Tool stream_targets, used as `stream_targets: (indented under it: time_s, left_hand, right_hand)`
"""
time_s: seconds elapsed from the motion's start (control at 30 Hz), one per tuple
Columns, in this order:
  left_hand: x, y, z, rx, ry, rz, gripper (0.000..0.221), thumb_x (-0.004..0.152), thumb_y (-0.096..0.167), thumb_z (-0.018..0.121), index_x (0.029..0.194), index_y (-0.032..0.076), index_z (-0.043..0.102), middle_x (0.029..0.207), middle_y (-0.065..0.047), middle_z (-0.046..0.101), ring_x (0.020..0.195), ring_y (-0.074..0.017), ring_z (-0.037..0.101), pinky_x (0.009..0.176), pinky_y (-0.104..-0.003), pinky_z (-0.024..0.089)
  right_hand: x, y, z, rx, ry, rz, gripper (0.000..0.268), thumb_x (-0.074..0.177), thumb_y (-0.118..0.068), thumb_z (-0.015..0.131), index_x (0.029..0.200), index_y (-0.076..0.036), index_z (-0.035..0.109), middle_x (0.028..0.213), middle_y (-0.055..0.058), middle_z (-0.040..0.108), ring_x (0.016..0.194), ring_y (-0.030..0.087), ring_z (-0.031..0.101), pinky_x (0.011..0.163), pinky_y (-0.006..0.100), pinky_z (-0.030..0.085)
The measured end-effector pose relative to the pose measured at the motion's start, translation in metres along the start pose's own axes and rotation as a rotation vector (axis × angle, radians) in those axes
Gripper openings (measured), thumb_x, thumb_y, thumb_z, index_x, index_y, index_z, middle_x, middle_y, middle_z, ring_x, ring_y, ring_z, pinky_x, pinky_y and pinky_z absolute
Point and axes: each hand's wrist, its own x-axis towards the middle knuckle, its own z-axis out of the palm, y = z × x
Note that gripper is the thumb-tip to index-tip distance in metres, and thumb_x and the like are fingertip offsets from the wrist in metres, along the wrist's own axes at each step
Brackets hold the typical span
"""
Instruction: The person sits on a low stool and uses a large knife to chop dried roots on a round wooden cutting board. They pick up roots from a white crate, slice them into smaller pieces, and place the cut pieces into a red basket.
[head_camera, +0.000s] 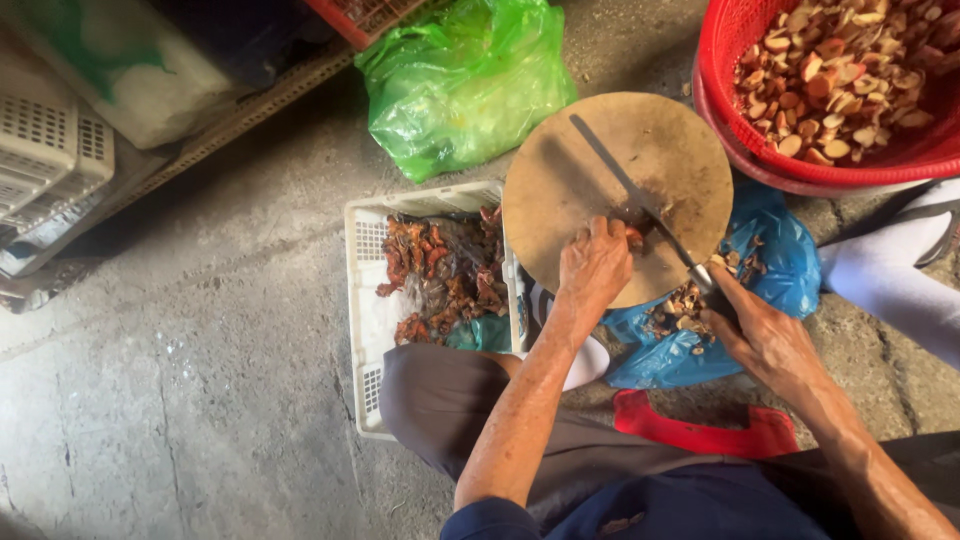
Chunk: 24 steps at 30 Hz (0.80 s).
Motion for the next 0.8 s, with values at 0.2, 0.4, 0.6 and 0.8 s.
stream_targets:
  time_s: [0.2, 0.4, 0.6, 0.8]
  left_hand:
    - [0.000, -0.008, 0.017, 0.083, 0.134, 0.078, 0.024, 0.082, 0.015, 0.068, 0.105, 0.007, 0.066, 0.103, -0.015, 0.062, 0.087, -0.0330, 0.070, 0.073, -0.046, 0.056]
    - [0.000, -0.014, 0.038, 0.051, 0.091, 0.038, 0.023, 0.086, 0.015, 0.066, 0.108, 0.008, 0.067, 0.106, -0.013, 0.063, 0.094, -0.0321, 0.070, 0.077, -0.046, 0.056]
    - [-0.007, -0.031, 0.040, 0.013, -0.209, 0.024, 0.026, 0.099, 0.016, 0.058, 0.119, 0.001, 0.062, 0.111, -0.018, 0.063, 0.091, -0.0316, 0.070, 0.078, -0.046, 0.057]
    - [-0.009, -0.062, -0.006, 0.090, 0.273, -0.114, 0.045, 0.079, 0.019, 0.069, 0.120, 0.002, 0.060, 0.105, -0.017, 0.060, 0.096, -0.0358, 0.065, 0.085, -0.054, 0.052]
  right_hand:
    - [-0.003, -0.002, -0.002, -0.079, 0.144, -0.084, 0.066, 0.092, -0.031, 0.066, 0.153, -0.019, 0.043, 0.124, 0.020, 0.069, 0.099, 0.039, 0.072, 0.078, 0.049, 0.059]
    - [0.010, -0.004, 0.013, -0.153, 0.075, -0.055, 0.067, 0.095, -0.033, 0.060, 0.155, -0.018, 0.036, 0.130, 0.021, 0.065, 0.094, 0.041, 0.071, 0.068, 0.049, 0.059]
    - [0.024, -0.006, 0.026, -0.263, -0.043, 0.030, 0.065, 0.097, -0.035, 0.058, 0.156, -0.024, 0.036, 0.122, 0.020, 0.067, 0.089, 0.043, 0.072, 0.071, 0.053, 0.059]
    - [0.021, 0.008, 0.025, -0.074, -0.037, 0.040, 0.067, 0.094, -0.039, 0.061, 0.156, -0.030, 0.038, 0.107, 0.018, 0.073, 0.077, 0.037, 0.073, 0.065, 0.050, 0.059]
